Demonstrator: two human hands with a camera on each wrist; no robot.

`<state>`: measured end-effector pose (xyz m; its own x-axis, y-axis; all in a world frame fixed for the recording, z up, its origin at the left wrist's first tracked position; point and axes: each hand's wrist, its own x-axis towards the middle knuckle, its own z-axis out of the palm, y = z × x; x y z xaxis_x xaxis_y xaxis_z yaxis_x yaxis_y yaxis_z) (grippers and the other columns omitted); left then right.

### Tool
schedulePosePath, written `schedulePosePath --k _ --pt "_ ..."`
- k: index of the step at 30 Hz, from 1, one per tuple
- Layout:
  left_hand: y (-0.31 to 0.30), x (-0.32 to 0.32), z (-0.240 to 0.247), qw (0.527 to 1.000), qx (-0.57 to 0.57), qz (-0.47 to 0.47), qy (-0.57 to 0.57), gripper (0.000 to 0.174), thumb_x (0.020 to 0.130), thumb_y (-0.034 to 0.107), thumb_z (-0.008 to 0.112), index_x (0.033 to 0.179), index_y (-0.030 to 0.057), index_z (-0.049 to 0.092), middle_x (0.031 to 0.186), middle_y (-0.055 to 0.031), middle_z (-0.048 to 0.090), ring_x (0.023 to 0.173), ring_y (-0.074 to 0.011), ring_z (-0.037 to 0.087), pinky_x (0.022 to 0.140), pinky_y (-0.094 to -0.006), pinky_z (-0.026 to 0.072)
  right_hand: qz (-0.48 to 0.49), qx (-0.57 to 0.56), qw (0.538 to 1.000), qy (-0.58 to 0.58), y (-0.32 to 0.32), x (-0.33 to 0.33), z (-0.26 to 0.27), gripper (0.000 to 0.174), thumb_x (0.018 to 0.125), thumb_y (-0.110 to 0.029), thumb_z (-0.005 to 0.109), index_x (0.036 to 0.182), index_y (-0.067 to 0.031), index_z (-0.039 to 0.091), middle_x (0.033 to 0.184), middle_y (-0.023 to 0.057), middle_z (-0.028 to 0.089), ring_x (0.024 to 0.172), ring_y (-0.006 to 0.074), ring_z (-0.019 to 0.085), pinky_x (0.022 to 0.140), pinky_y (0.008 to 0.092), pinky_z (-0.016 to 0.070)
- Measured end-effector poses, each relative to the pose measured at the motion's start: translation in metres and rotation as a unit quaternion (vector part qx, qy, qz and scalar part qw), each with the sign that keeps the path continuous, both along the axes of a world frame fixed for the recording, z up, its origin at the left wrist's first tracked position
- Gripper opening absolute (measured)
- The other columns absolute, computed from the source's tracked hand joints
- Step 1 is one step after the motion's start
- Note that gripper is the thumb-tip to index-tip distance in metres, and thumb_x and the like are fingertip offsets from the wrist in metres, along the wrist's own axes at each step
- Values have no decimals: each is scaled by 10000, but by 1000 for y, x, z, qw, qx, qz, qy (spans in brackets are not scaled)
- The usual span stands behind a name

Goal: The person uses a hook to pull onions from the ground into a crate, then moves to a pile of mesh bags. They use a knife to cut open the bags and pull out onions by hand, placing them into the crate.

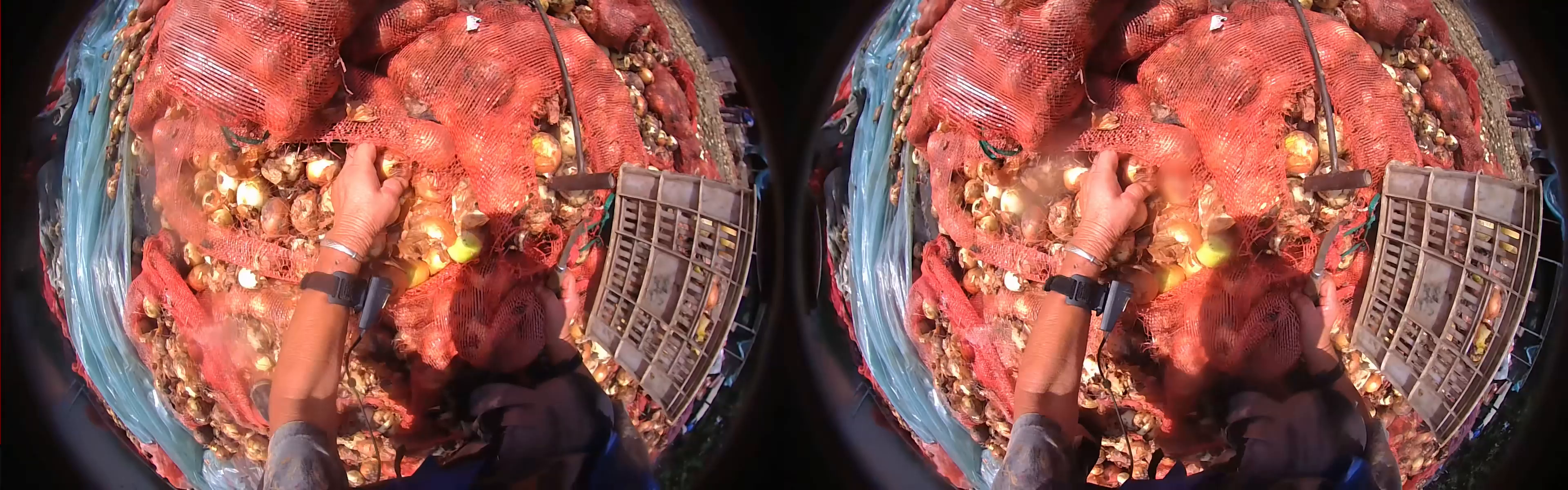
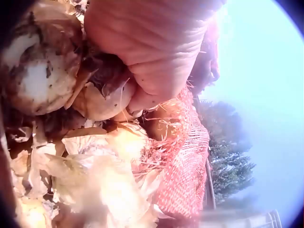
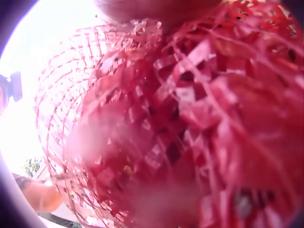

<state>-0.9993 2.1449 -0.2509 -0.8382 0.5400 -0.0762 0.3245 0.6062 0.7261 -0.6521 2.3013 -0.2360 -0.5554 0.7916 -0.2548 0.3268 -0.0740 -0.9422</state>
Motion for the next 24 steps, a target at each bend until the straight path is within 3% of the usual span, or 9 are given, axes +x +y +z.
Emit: schedulePosePath --k 3,7,9,11,13,15,18,21,24 --pt "-26 35 19 999 21 -20 25 470 755 149 732 1181 63 553 1080 -171 640 999 -357 634 850 -412 513 12 47 998 -37 4 2 -7 260 836 56 578 1075 -46 553 965 -18 584 863 76 527 784 233 445" --pt "-72 88 36 990 -53 -100 -87 416 783 158 707 1173 75 588 1005 -157 673 918 -364 678 795 -420 551 -26 27 999 -29 2 -4 -8 280 826 46 600 1088 -43 554 929 -32 555 825 69 496 776 228 437" --pt "-82 84 29 998 -26 -50 37 291 817 150 676 1097 74 665 969 -171 676 885 -361 675 779 -414 552 -23 37 999 -22 1 -10 -3 285 826 44 604 1092 -43 552 923 -32 554 817 68 494 775 227 437" --pt "-70 56 14 992 73 12 99 256 781 109 662 1030 49 665 936 -172 660 876 -347 654 774 -447 535 -16 40 999 -26 -6 -4 -1 290 827 43 609 1097 -43 550 917 -32 552 809 68 492 773 226 438" --pt "-34 23 7 986 91 -60 128 231 816 155 620 994 16 668 943 -181 657 918 -362 632 824 -474 507 -17 53 998 -24 -2 -6 -5 291 825 43 613 1097 -39 549 917 -28 553 810 67 492 763 227 438" --pt "0 6 -10 983 -20 -172 67 328 822 307 629 991 31 681 965 -169 659 993 -349 611 884 -470 471 -22 41 999 -6 0 -7 -7 277 827 41 611 1087 -34 554 911 -28 544 813 66 487 752 227 436" --pt "17 30 -21 980 -84 -108 144 442 785 444 647 983 52 696 982 -141 657 1035 -328 592 902 -456 447 1 23 1000 2 2 0 -8 266 830 36 614 1080 -36 557 909 -25 543 813 67 487 747 226 434" --pt "10 31 -10 981 -111 -121 108 502 725 494 690 993 70 702 1009 -123 653 1042 -304 583 901 -437 438 7 61 998 -16 0 -8 -3 259 832 34 615 1075 -39 560 920 -19 559 798 68 496 740 225 436" --pt "-11 61 26 972 -91 -169 138 398 715 395 690 944 70 684 933 -108 597 954 -308 555 832 -431 467 -6 1 1000 11 1 -8 0 255 837 24 621 1078 -39 565 943 -11 575 803 68 508 746 230 441"
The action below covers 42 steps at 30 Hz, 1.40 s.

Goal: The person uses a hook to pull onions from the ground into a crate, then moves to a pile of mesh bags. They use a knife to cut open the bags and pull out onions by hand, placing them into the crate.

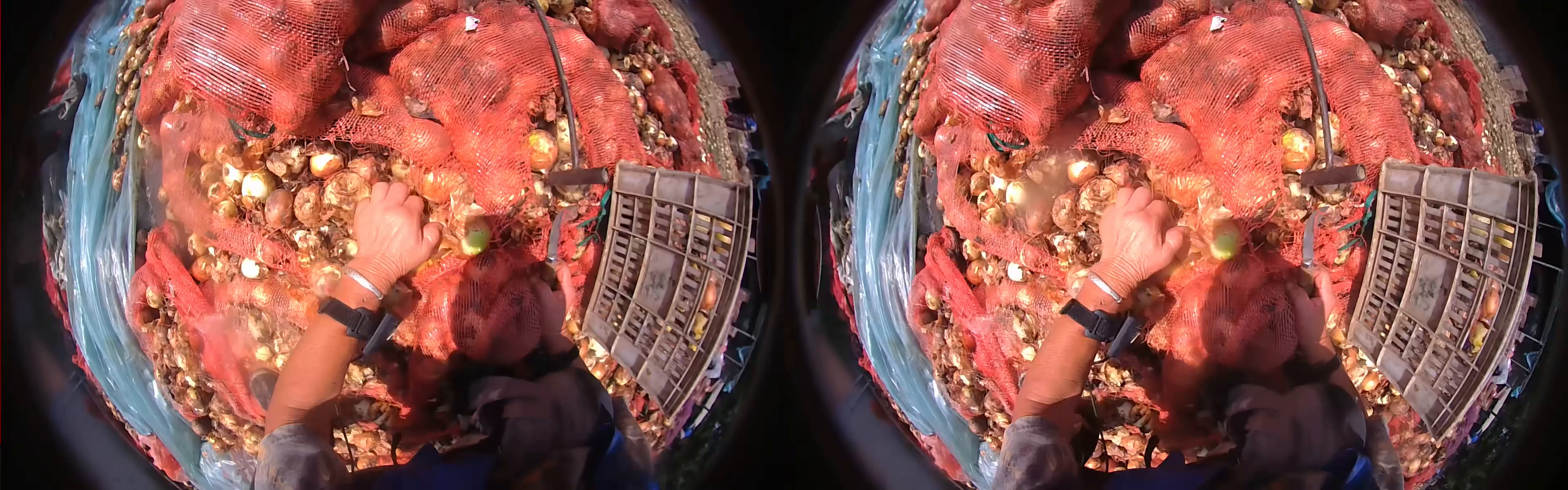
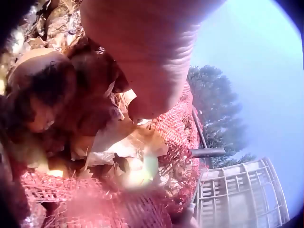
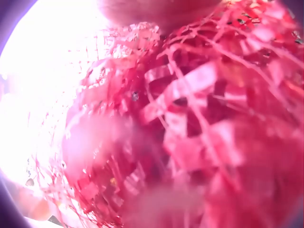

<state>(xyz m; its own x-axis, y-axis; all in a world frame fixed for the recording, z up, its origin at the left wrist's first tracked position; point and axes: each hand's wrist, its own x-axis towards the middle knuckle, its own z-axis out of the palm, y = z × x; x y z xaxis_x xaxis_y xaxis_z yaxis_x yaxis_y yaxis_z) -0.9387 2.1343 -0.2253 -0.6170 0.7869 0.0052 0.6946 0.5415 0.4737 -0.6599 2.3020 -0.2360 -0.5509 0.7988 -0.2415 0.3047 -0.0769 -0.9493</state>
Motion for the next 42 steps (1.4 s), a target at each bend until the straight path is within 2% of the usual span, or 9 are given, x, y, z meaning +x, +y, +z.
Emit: schedulePosePath --k 5,9,13,15,17,23,29,37,42 --pt "-77 48 27 990 29 -135 17 324 700 207 726 1010 121 697 1063 -78 633 1013 -279 597 803 -410 507 -1 27 1000 6 0 -1 -2 241 831 -2 658 1058 -31 584 953 5 600 854 78 550 755 246 480" --pt "-59 5 36 996 74 -39 24 344 720 176 726 1048 96 658 986 -138 627 921 -331 625 758 -431 527 -16 29 999 -25 2 3 -9 219 825 2 654 1035 -21 595 958 18 598 863 85 563 762 250 487" --pt "5 -39 -9 975 -181 -45 -120 520 723 198 738 1205 79 585 1171 -193 580 1125 -376 559 921 -450 487 4 117 993 -24 4 6 -18 253 792 -5 673 1034 -13 600 950 21 591 866 101 555 800 260 466" --pt "12 -33 -6 984 -166 -52 -30 634 688 162 723 1292 104 539 1186 -183 585 1066 -357 594 907 -446 500 -1 74 996 -43 8 10 -20 269 774 -8 685 1030 -12 605 969 26 584 880 109 550 808 265 459" --pt "15 -34 7 962 -240 -15 -133 637 710 177 720 1316 153 526 1168 -173 599 1094 -339 603 895 -448 508 5 102 994 -41 6 11 -23 250 774 -11 686 1013 -11 614 982 37 580 889 121 550 818 273 460" --pt "14 -34 19 961 -273 -39 -26 416 737 221 710 1127 123 607 1183 -194 592 1109 -384 591 923 -458 495 7 119 992 -40 7 10 -23 202 772 -19 692 963 -4 626 990 63 585 885 155 562 829 289 468" --pt "3 -27 -11 974 -67 127 -177 443 657 180 773 1057 55 630 1112 -171 609 1045 -359 610 907 -434 502 38 185 981 -52 6 5 -18 228 768 -22 698 983 -4 626 1003 72 590 885 166 570 819 297 476" --pt "19 0 -18 974 -224 1 -25 508 707 305 765 1153 119 609 1134 -182 590 1043 -333 628 834 -428 542 40 228 970 -72 5 1 -17 226 775 -33 704 985 -7 625 1020 101 593 921 204 583 839 321 478" --pt "-5 -5 19 931 -53 137 -334 551 686 233 745 1190 68 594 1076 -195 667 1008 -355 657 887 -392 519 34 265 961 -68 9 7 -25 235 769 -39 704 987 -7 620 1017 126 606 931 254 602 842 343 483"
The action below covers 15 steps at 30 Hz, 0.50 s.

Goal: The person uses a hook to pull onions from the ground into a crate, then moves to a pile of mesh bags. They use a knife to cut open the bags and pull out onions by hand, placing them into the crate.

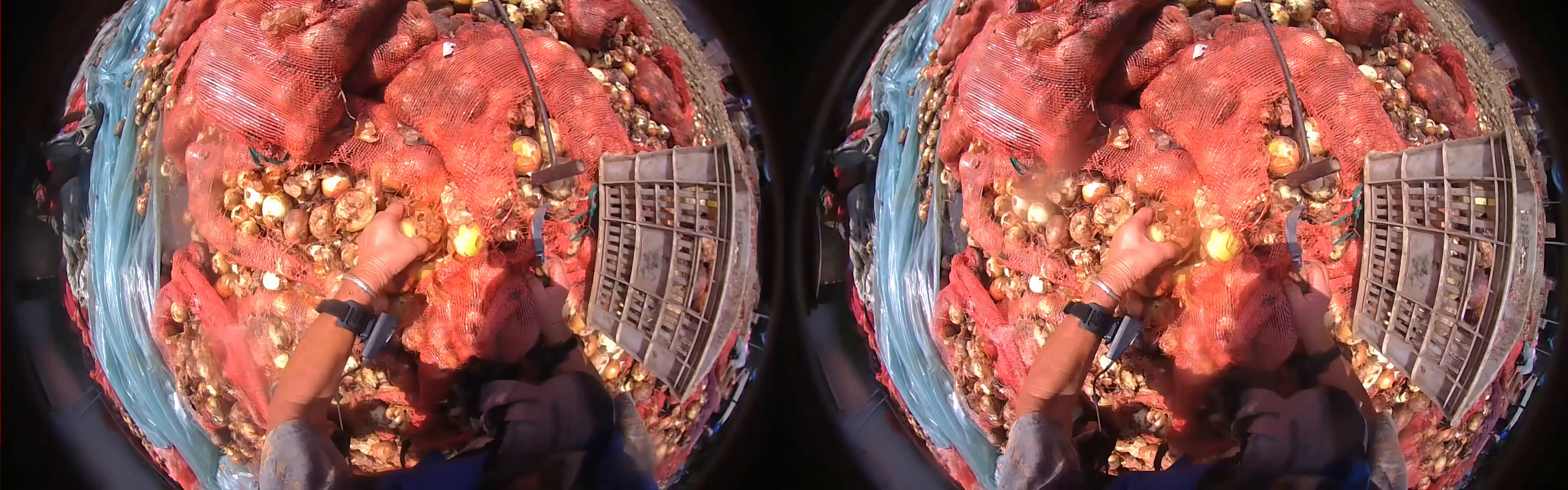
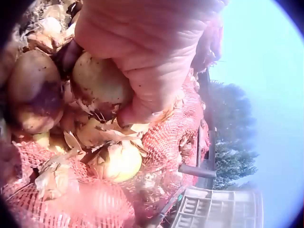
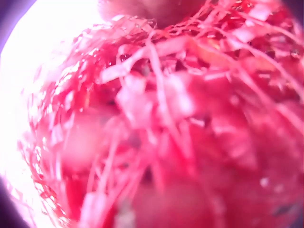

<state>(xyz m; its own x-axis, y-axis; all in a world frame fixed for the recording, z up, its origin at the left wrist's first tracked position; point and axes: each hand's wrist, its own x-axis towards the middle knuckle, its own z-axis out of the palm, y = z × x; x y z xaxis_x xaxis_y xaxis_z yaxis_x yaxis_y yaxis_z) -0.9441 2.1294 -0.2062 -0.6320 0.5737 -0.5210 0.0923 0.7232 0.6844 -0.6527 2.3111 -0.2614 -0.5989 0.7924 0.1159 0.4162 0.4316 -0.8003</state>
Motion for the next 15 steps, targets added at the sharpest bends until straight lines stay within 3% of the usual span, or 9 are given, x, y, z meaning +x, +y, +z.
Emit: schedulePosePath --k 2,3,4,6,9,10,12,13,15 --pt "-5 -2 27 964 244 97 -47 530 714 153 749 1190 -4 577 1011 -98 683 908 -171 657 808 -289 531 28 47 998 -7 -4 -8 18 250 768 -85 706 990 -15 618 1016 140 609 934 288 614 827 360 494" --pt "6 -3 60 908 366 170 -111 471 748 87 734 1181 -10 577 1006 -59 670 894 -112 629 790 -262 527 20 42 998 -30 -2 -8 22 268 765 -114 708 999 -21 619 1017 147 609 937 308 615 818 369 498" --pt "16 -9 101 890 412 165 -103 527 770 27 710 1262 -10 525 1035 -93 658 917 -151 648 818 -271 546 4 37 998 -54 -4 -5 19 287 762 -143 709 1009 -27 620 1018 154 609 939 328 615 809 377 502" --pt "49 -14 158 787 599 146 2 554 834 124 679 1324 -17 461 1145 -138 628 975 -211 665 867 -341 568 -9 53 998 -19 -9 -3 18 368 749 -184 714 1074 -36 623 1048 158 610 967 349 619 821 393 511" --pt "113 45 261 701 704 112 -12 539 884 175 643 1338 -7 415 1177 -179 612 1003 -256 674 875 -367 589 0 80 995 -53 -7 -4 19 409 766 -202 717 1129 -39 621 1083 167 609 1000 360 616 850 407 507" --pt "135 75 274 661 749 11 -43 530 894 174 649 1329 -14 412 1157 -180 622 990 -246 675 881 -335 567 -14 90 995 -51 -7 -3 15 430 772 -209 718 1152 -35 619 1095 178 608 1011 361 611 865 408 502" --pt "183 118 269 656 733 -178 12 776 865 203 727 1492 25 305 1374 -354 394 1279 -435 451 1058 -433 403 -2 82 996 -46 -13 -13 17 450 779 -216 719 1175 -30 618 1107 189 607 1021 363 607 880 409 497" --pt "185 140 267 710 672 -198 73 765 838 190 723 1479 19 341 1391 -386 350 1245 -509 446 1059 -466 396 9 83 996 -39 -14 -18 20 437 781 -188 707 1176 -28 615 1068 169 602 988 328 600 857 387 495" --pt "177 130 235 735 648 -169 107 738 830 153 714 1458 -11 362 1400 -316 414 1265 -460 464 1055 -471 407 46 68 996 -34 -12 -20 33 415 785 -132 685 1178 -24 609 989 128 593 922 260 585 812 344 492"
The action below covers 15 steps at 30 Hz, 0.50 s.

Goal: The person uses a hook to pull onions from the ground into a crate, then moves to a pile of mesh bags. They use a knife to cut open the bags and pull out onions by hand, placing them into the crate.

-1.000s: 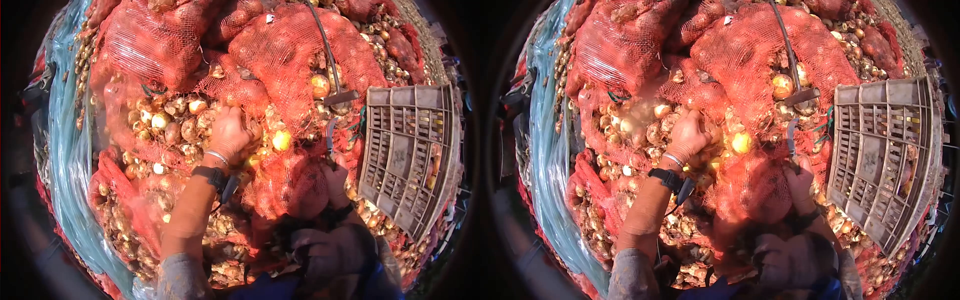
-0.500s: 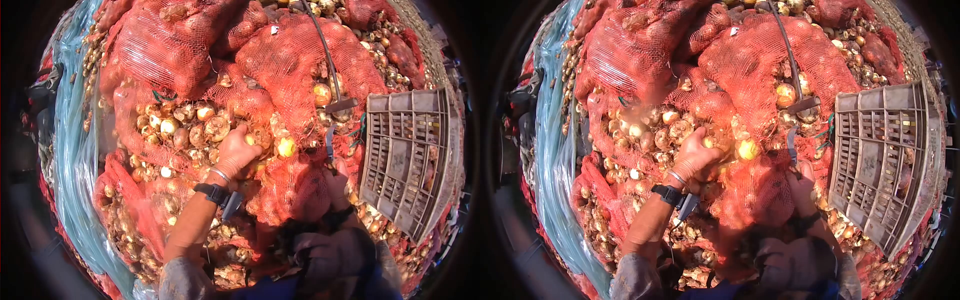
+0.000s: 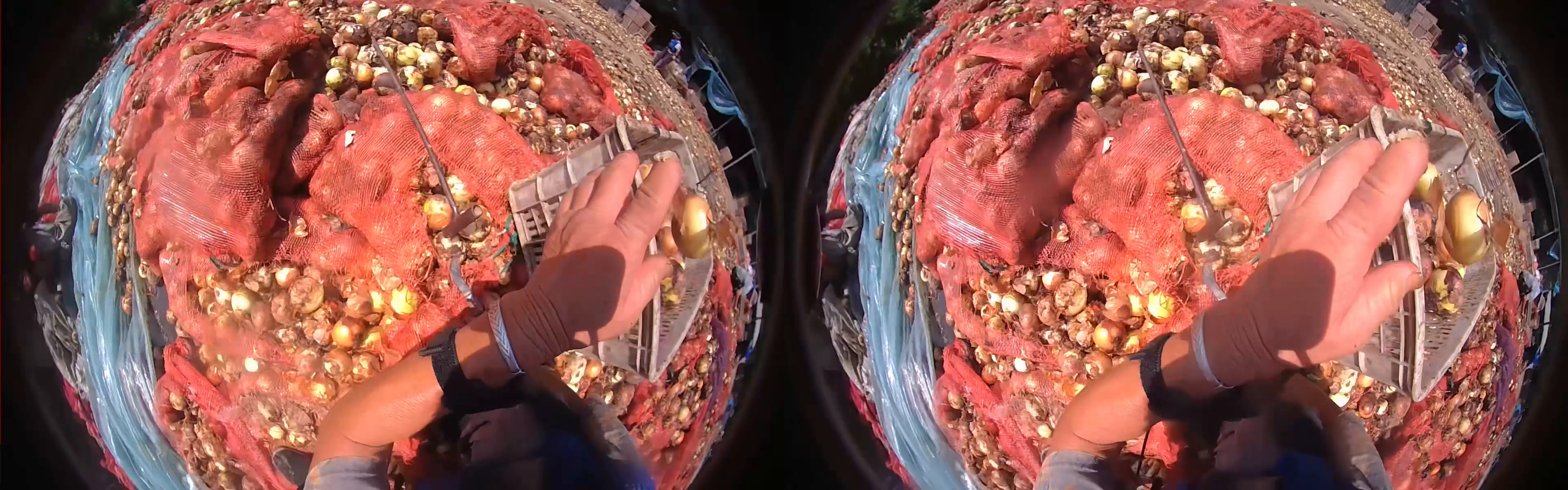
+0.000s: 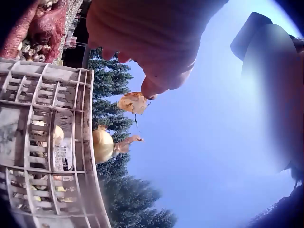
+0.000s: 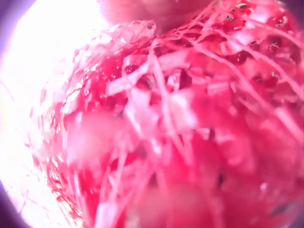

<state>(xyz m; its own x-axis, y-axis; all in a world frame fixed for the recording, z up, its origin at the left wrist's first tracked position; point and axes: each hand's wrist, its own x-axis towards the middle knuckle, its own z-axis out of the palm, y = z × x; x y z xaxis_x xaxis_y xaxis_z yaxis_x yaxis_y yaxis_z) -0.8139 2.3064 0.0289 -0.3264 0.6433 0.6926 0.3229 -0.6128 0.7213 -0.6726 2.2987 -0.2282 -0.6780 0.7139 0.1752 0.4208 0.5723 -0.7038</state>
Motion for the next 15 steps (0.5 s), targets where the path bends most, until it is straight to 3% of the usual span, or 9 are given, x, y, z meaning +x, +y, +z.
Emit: schedulePosePath --k 2,3,4,5,6,8,9,12,15 --pt "-34 -41 -55 990 -58 129 -18 603 863 87 670 1400 -40 429 1280 -244 559 1164 -351 587 994 -408 469 4 -19 1000 9 3 9 -4 400 789 -76 662 1181 -20 603 911 88 583 855 191 571 767 300 488" --pt "-51 -55 -103 954 -142 176 -195 436 869 56 634 1277 -59 533 1121 -177 629 990 -278 643 891 -356 511 -5 -21 1000 18 9 15 -10 395 791 -48 650 1182 -18 600 872 68 578 822 157 563 744 279 486" --pt "-85 -86 -144 909 -240 329 -87 299 872 33 600 1158 -53 597 1021 -143 636 918 -224 637 831 -328 514 -13 -102 995 -19 14 31 -36 536 745 -39 724 1249 -10 544 948 76 584 845 186 574 753 311 484" --pt "-115 -109 -194 858 -295 418 -38 258 809 40 590 1054 -31 626 980 -194 606 877 -352 606 808 -436 499 -32 -127 991 -4 14 29 -39 415 723 -70 726 1103 -8 571 912 111 569 849 248 569 745 362 474" --pt "-144 -125 -216 776 -455 433 55 268 783 65 609 1037 -19 629 1003 -195 609 897 -358 600 813 -451 497 -57 -150 987 6 11 28 -37 303 701 -101 728 957 -7 598 877 146 554 852 311 565 736 413 463" --pt "-167 -144 -259 739 -492 444 123 276 764 69 621 1032 2 624 1011 -191 604 959 -377 583 859 -474 477 -17 -45 998 -31 13 30 -35 320 709 -111 736 981 -6 604 895 158 570 868 327 574 752 430 467" --pt "-165 -156 -270 752 -445 447 192 317 744 58 623 1058 16 614 1015 -193 600 1001 -398 561 907 -487 452 24 64 995 -67 14 29 -35 338 717 -122 745 1004 -5 610 914 169 585 884 344 582 768 448 471" --pt "-136 -174 -297 790 -417 416 172 340 736 66 625 1073 24 609 1045 -200 601 1003 -416 547 941 -490 436 -4 100 995 -17 13 30 -48 372 751 -151 750 1060 3 613 966 203 607 916 385 585 796 471 474" --pt "-114 -198 -296 720 -618 281 141 412 706 108 688 1091 8 581 1083 -240 604 1084 -418 547 933 -482 459 -74 -47 996 -32 23 54 -92 403 788 -166 732 1126 13 603 1056 219 614 1017 409 588 884 459 484"
